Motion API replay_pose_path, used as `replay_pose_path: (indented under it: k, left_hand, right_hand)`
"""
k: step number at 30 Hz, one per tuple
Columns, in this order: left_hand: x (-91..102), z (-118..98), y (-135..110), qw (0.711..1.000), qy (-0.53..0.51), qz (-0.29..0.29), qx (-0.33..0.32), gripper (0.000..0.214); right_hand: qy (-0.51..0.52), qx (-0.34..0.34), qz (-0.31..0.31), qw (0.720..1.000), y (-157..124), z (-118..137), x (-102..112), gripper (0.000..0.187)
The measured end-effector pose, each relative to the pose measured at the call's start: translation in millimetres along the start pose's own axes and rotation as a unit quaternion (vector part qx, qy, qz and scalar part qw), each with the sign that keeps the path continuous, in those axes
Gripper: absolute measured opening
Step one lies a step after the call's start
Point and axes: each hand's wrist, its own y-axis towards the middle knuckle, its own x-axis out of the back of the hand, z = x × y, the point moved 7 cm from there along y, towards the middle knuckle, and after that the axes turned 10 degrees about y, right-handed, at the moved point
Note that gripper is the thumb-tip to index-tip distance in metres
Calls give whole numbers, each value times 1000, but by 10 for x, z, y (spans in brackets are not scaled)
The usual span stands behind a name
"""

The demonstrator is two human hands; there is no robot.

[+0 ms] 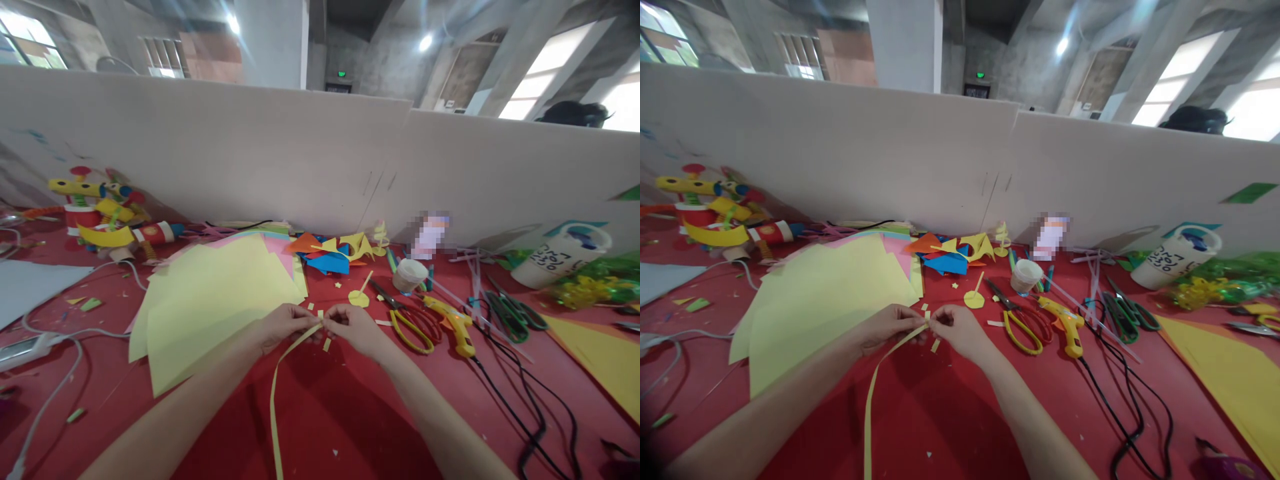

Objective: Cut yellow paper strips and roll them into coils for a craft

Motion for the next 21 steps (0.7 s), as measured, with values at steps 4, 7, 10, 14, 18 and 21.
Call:
replay_pose_path:
  k: [4,7,10,14,18,21]
  left_hand:
    - [49,-25,21,997,52,-28,-48,23]
    - [108,-7,49,988,113,-65,-78,26]
    - [134,33,83,982,139,-86,-90,27]
    - [142,45,105,979,133,-105,-110,21]
    - [182,55,111,975,150,-127,-107,20]
    - [196,63,118,972,168,-130,-103,20]
  right_hand:
    - [2,-1,-2,1000,3,-3,4,21]
    - [7,-5,-5,1000,9,-26,12,22]
    - [9,3,-10,1000,22,-48,19,21]
    - [18,24,-22,999,38,-70,24,18]
    - [24,18,-22,999,43,-97,7,17]
    - [20,23,-18,999,39,-88,1,18]
